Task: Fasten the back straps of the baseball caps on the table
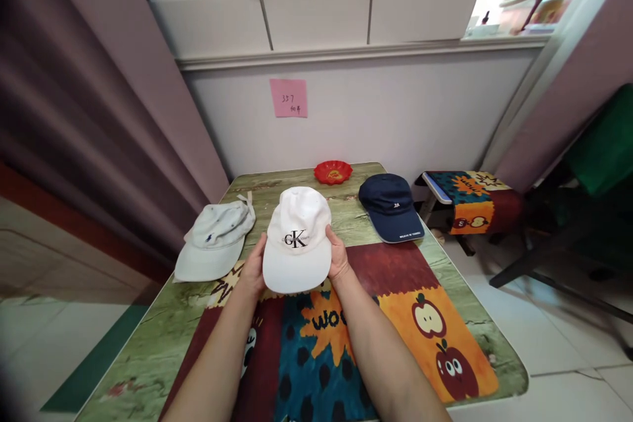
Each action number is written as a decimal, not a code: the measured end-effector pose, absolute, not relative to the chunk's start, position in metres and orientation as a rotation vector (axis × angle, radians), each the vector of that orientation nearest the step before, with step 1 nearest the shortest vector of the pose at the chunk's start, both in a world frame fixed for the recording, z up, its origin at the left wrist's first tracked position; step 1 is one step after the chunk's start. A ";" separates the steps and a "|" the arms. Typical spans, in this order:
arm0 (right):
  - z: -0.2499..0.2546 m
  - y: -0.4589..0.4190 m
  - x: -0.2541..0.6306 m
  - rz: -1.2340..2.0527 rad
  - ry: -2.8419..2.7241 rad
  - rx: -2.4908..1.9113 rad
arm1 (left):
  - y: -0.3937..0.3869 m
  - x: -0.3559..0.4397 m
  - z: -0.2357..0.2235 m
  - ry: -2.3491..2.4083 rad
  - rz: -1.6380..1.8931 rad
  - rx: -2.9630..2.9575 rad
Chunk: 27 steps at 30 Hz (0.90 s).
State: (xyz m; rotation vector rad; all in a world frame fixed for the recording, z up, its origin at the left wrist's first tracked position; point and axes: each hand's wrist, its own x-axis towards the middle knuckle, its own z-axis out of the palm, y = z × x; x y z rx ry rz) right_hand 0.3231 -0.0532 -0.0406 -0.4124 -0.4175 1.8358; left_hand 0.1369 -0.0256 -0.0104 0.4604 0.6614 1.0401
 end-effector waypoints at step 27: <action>-0.046 -0.042 0.328 1.727 -0.427 -0.351 | -0.015 0.163 -0.018 0.152 0.827 0.296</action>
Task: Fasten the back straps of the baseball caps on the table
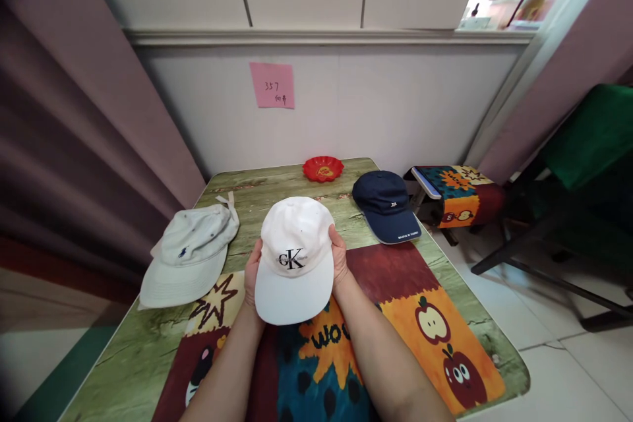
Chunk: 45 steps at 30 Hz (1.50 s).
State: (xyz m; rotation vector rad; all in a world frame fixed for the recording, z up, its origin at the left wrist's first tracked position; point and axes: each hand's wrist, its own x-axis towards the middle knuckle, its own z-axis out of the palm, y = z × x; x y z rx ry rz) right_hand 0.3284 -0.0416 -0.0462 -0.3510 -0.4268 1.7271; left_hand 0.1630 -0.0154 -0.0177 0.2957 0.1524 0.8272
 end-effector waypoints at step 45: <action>-0.047 -0.035 0.325 1.702 -0.370 -0.380 | -0.007 0.157 -0.029 0.256 0.832 0.276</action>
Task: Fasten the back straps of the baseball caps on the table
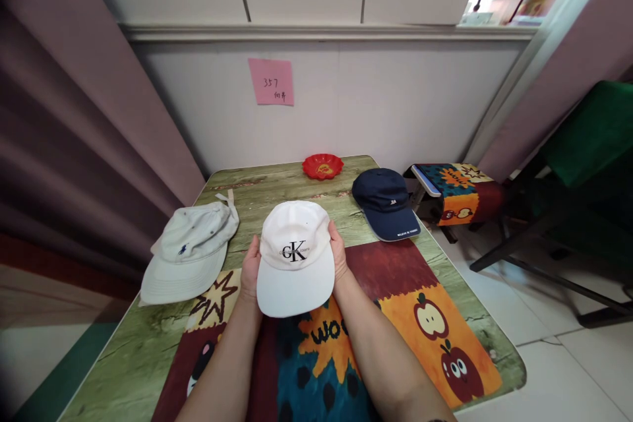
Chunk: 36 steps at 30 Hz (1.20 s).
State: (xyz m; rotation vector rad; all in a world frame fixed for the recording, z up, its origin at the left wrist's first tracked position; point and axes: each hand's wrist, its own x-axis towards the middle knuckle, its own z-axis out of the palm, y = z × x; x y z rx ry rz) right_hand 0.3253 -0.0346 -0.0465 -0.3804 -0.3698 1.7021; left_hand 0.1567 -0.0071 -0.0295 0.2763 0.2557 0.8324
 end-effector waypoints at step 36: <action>-0.043 -0.028 0.329 1.737 -0.289 -0.520 | -0.010 0.152 -0.023 0.319 0.827 0.282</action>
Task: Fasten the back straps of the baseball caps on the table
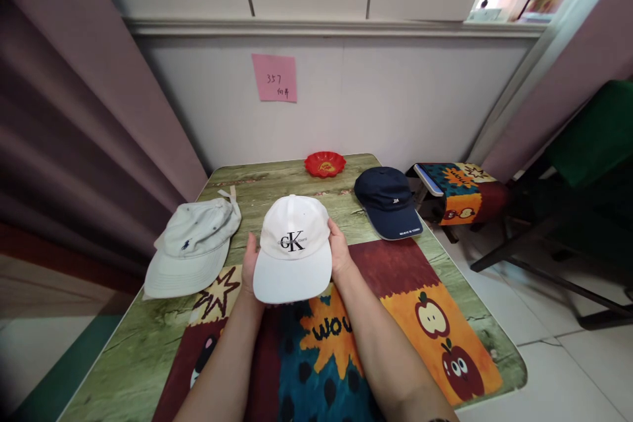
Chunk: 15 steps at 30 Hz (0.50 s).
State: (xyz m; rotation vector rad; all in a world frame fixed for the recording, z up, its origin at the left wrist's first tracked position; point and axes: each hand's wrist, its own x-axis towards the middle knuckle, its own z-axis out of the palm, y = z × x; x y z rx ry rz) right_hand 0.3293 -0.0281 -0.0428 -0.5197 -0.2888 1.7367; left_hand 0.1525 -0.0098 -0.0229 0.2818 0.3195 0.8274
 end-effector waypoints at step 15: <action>-0.005 -0.024 0.363 1.348 -0.356 -0.755 | 0.018 0.132 -0.027 0.717 1.194 0.338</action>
